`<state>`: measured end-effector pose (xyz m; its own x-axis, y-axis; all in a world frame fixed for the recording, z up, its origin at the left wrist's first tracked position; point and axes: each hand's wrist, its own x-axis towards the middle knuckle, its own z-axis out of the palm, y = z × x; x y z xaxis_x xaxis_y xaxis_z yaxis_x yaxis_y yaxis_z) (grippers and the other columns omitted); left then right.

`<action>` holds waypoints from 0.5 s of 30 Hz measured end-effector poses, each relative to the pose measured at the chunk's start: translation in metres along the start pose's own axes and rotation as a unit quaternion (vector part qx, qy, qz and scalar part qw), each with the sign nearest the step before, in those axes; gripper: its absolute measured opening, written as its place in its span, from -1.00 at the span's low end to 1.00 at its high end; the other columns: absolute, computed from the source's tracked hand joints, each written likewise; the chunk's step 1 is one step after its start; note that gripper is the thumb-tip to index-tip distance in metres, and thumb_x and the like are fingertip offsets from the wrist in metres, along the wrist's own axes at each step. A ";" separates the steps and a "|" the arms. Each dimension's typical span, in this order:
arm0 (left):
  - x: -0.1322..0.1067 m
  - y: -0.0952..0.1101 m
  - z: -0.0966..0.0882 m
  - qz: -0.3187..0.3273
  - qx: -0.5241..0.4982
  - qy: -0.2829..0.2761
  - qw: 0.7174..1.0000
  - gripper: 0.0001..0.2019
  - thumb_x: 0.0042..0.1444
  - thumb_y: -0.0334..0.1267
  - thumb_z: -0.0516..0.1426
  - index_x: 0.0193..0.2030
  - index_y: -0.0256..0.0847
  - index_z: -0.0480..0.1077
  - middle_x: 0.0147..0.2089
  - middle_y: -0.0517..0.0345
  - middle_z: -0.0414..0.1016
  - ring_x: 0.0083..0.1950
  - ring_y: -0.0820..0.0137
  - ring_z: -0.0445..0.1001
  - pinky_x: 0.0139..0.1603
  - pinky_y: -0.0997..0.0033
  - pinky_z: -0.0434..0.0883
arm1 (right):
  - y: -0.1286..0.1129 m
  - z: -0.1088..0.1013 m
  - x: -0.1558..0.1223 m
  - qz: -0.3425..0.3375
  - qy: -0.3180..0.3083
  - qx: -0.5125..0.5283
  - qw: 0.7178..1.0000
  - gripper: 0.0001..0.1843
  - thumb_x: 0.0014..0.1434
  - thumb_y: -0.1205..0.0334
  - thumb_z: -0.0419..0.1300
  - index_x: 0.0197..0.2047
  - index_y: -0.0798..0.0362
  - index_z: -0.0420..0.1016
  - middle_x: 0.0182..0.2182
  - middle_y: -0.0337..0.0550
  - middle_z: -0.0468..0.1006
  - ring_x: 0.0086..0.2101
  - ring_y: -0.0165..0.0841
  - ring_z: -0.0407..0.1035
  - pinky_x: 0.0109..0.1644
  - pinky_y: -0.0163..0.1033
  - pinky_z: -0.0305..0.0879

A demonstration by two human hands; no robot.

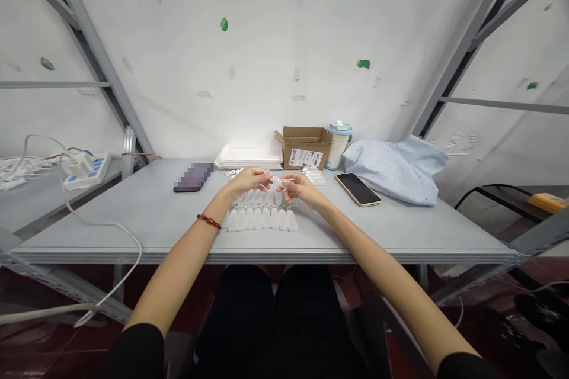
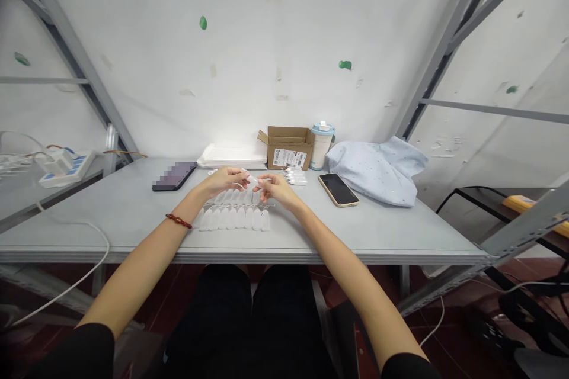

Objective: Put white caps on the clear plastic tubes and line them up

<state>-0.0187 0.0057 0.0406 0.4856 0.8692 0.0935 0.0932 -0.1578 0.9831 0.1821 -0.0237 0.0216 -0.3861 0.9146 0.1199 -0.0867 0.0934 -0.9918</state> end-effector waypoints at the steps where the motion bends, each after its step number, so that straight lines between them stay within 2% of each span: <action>1: 0.000 0.000 0.000 0.003 0.006 -0.002 1.000 -0.61 -0.10 0.03 0.30 -0.37 -0.33 0.52 -0.32 -0.01 0.49 -0.29 0.37 0.42 -0.24 0.30 0.39 | 0.000 0.000 0.000 0.000 0.000 -0.001 1.000 -0.75 0.10 0.16 0.25 -0.25 0.11 0.32 -0.44 -0.18 0.56 -0.65 -0.53 0.31 -0.56 -0.36 0.30; 8: -0.001 0.000 -0.001 0.022 0.014 -0.020 0.999 -0.64 -0.14 -0.02 0.33 -0.32 -0.29 0.55 -0.23 -0.01 0.51 -0.21 0.35 0.42 -0.09 0.22 0.38 | 0.002 -0.002 0.000 -0.005 -0.005 -0.005 1.000 -0.71 0.08 0.11 0.28 -0.25 0.12 0.34 -0.45 -0.17 0.56 -0.65 -0.53 0.31 -0.57 -0.36 0.31; 15: 0.001 0.001 -0.001 0.019 -0.010 -0.004 1.000 -0.63 -0.27 -0.11 0.40 -0.30 -0.26 0.57 -0.20 0.04 0.54 -0.18 0.33 0.43 0.04 0.16 0.34 | 0.002 -0.001 0.001 -0.003 0.000 -0.006 1.000 -0.74 0.10 0.15 0.26 -0.25 0.12 0.34 -0.45 -0.18 0.56 -0.66 -0.53 0.32 -0.58 -0.36 0.30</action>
<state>-0.0194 0.0066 0.0414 0.4960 0.8585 0.1303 0.0564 -0.1816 0.9818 0.1829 -0.0224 0.0198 -0.3849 0.9144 0.1252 -0.0771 0.1033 -0.9917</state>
